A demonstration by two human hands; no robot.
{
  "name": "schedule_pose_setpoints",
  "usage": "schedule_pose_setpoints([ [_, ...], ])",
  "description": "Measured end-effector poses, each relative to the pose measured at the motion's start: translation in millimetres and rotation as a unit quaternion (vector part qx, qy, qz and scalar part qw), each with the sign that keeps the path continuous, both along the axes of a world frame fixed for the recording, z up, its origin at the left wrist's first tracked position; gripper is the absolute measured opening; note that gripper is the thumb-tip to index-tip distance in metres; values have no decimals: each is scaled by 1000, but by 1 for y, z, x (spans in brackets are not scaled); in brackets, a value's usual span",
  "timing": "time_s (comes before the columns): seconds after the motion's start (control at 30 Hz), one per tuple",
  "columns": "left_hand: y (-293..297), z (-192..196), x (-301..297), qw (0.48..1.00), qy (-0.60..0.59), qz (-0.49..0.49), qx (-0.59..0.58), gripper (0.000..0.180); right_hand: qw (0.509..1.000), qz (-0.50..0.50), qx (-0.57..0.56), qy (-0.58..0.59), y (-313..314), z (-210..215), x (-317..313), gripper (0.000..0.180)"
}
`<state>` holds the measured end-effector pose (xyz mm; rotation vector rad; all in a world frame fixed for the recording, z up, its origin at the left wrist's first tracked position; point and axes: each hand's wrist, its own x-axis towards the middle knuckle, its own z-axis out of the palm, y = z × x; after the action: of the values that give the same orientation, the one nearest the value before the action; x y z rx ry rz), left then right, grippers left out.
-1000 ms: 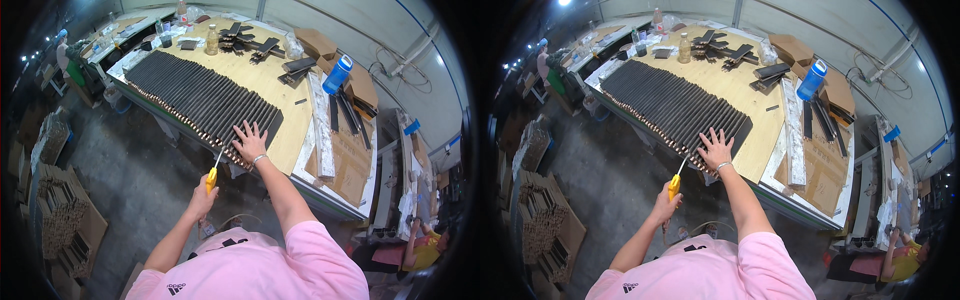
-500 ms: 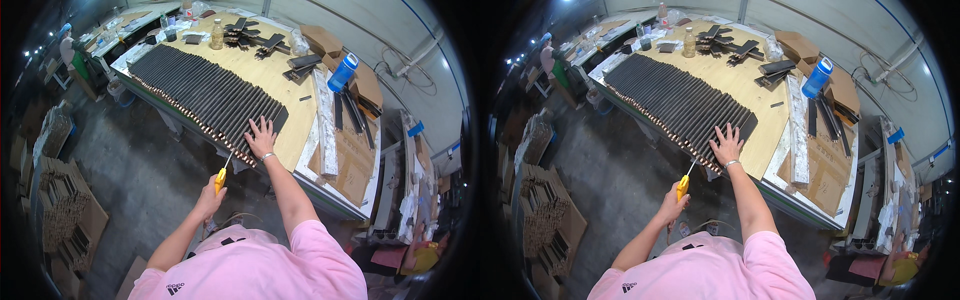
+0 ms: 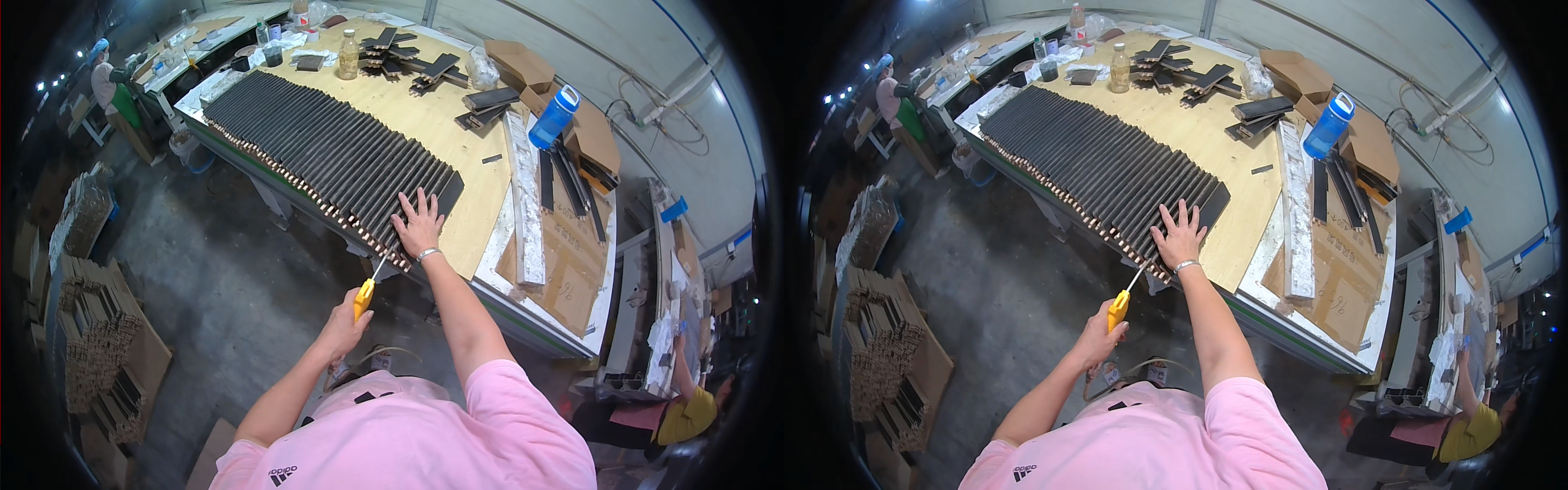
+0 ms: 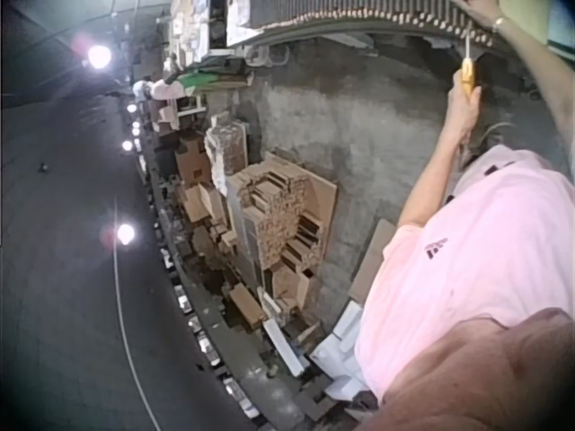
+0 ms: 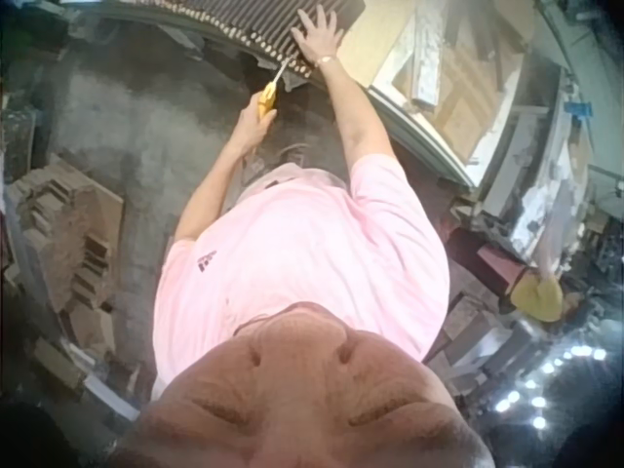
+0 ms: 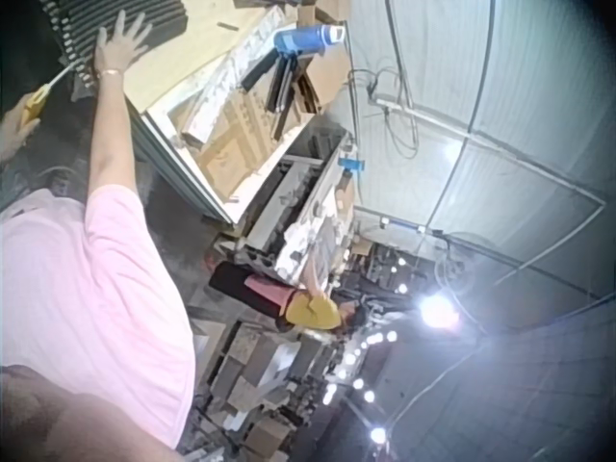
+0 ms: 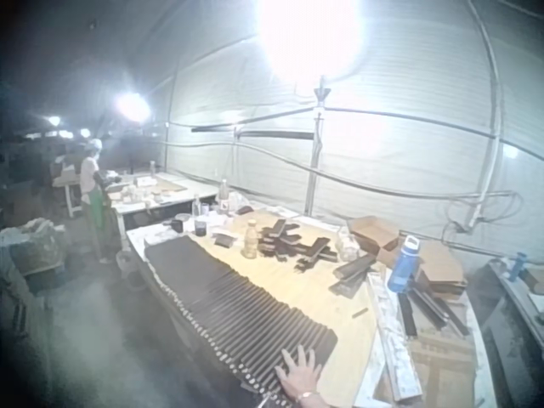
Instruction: The person aligns several black wood slats on a work surface, uses a yellow utility knife to cut along the edge of the slats, and applies a dark liquid finish to a small wood block using a brush and cloth.
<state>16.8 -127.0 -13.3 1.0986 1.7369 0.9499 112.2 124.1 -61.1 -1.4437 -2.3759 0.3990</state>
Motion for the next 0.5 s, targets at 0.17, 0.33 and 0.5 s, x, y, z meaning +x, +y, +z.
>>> schedule_pose_setpoints([
  [0.17,-1,1,0,1000,17,-5,11,47,1000,0,6,1,-1,1,0,58],
  [0.33,-2,0,-1,1000,17,-1,15,48,1000,-6,2,-3,-2,4,0,59],
  [0.5,-2,-2,-4,1000,5,7,19,48,999,-6,6,41,0,-1,1,60],
])
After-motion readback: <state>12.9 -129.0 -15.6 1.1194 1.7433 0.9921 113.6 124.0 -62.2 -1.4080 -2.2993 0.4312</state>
